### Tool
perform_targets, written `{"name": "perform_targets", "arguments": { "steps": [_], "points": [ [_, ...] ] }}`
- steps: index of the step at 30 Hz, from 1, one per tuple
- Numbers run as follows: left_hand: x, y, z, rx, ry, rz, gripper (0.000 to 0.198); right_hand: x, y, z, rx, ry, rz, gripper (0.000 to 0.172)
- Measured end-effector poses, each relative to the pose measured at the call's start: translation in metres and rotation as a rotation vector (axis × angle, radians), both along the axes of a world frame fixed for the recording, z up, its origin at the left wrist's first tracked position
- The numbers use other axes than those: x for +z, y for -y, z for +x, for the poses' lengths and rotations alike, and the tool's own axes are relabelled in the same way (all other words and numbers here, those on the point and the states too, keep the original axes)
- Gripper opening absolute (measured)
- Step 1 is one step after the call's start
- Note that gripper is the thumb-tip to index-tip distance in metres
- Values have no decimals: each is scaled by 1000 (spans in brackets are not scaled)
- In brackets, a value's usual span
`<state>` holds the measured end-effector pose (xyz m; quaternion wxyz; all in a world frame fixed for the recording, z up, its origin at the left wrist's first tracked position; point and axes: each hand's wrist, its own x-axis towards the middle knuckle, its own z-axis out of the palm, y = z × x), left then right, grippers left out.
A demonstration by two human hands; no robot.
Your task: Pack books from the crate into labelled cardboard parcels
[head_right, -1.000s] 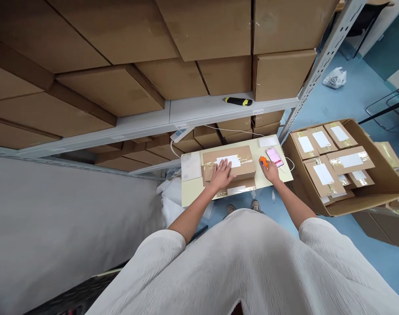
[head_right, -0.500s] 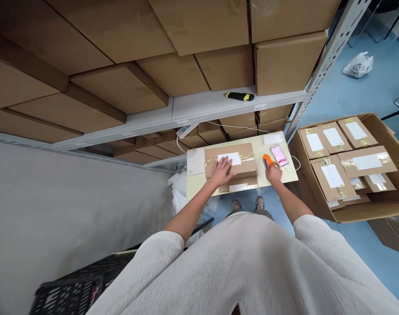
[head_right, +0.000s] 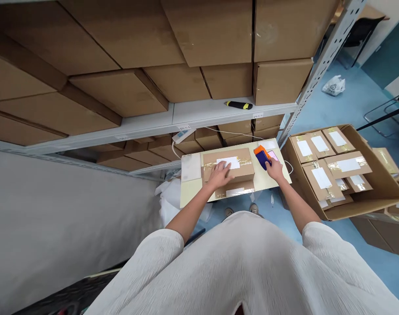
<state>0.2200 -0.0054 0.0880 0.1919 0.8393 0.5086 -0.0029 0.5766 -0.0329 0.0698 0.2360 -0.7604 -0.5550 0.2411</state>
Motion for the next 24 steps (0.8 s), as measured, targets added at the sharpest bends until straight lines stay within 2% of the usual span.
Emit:
{"name": "perform_targets", "arguments": {
  "steps": [3,6,8,12,15,20,24],
  "points": [
    [2,-4,-5,-12,68,11,67,38,-28,-6,169,-274,106,50],
    [0,-9,-14,-26,167,14,53,69,-54,-33,326,-434,60,50],
    [-2,-11,-22,-34,233,13,51,80,-68,-60,393,-488,1,46],
    [-5,-10,-36,15,293,40,51,81,-86,-108,437,-516,-79,35],
    [-5,-5,-44,96,291,63,52,76,-92,-126,406,-441,-106,31],
    [-2,0,-49,103,309,67,53,75,-91,-128,430,-333,-103,38],
    [0,-1,-49,94,296,62,51,79,-89,-125,534,-224,-154,58]
  ]
}}
